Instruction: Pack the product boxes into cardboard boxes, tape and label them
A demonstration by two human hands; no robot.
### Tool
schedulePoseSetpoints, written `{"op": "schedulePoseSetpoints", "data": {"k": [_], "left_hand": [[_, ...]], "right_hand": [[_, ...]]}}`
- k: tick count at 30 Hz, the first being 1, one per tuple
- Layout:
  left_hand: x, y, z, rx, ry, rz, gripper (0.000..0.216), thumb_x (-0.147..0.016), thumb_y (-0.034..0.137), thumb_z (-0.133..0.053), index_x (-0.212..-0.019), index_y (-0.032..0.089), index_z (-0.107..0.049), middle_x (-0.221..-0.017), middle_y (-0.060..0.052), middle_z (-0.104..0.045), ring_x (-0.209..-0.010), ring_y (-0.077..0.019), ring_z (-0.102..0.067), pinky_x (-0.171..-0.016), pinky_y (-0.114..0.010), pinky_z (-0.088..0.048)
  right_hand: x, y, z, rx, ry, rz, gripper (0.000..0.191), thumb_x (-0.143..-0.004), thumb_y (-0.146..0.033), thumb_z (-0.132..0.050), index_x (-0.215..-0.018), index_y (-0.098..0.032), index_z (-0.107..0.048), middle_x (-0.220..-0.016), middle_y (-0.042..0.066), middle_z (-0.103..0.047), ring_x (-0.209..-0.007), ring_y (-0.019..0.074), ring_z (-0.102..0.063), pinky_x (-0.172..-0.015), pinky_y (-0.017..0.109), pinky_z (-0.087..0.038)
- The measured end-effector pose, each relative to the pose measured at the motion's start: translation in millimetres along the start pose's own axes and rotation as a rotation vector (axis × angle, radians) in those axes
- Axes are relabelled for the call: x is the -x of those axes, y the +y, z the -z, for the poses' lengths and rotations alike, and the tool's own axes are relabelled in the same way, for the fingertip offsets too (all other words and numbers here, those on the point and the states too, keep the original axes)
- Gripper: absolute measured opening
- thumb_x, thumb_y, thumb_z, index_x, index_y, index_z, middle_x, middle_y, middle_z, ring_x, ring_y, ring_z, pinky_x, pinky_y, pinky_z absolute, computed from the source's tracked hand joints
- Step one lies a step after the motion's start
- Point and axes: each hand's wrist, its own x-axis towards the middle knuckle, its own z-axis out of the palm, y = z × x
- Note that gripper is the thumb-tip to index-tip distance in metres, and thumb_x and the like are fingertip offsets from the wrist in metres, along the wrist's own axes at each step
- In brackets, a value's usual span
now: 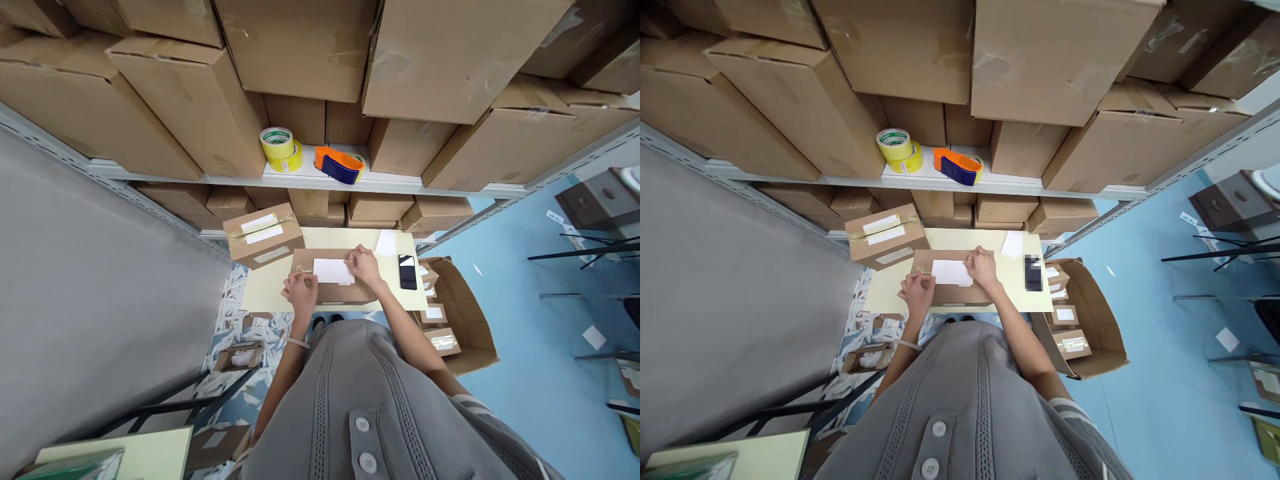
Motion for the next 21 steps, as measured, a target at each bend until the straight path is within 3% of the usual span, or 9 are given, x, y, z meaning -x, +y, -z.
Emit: {"op": "schedulePoseSetpoints", "data": {"k": [7,13,21], "left_hand": [[1.6,-4.0,-8.0,-0.104,0.011,-0.041,0.021,-0.086,0.037,-0.052,-0.082,0.022,-0.065,-0.115,-0.013,-0.058,-0.113,-0.0325,-0.047,-0.093,-0.051,-0.034],[1.9,-4.4,-8.8,-0.154,0.017,-0.047,0.021,-0.087,0.036,-0.052,-0.081,0.021,-0.064,-0.114,-0.013,-0.056,-0.113,-0.0317,-0.046,-0.093,-0.049,-0.033],[1.2,-7.3,-13.3,-0.197,0.015,-0.055,0.021,-0.087,0.035,-0.051,-0.081,0.020,-0.064,-0.112,-0.013,-0.057,-0.112,-0.0316,-0.046,-0.093,-0.048,-0.033]], "right_hand": [[1.3,-5.2,-16.3,0.117,-0.077,-0.054,0.017,-0.095,-0.029,-0.048,-0.094,-0.019,-0.061,-0.110,0.010,-0.059,-0.095,0.0217,-0.058,-0.088,0.034,-0.039],[0.7,-3.5,-23.7,0.142,-0.076,-0.035,0.017,-0.095,-0.029,-0.048,-0.092,-0.018,-0.061,-0.111,0.011,-0.060,-0.108,0.0249,-0.054,-0.091,0.035,-0.038],[-2.8,-4.2,-29.5,0.186,-0.101,-0.036,0.018,-0.093,-0.028,-0.048,-0.097,-0.017,-0.063,-0.114,0.014,-0.060,-0.110,0.0258,-0.052,-0.092,0.037,-0.037]]}}
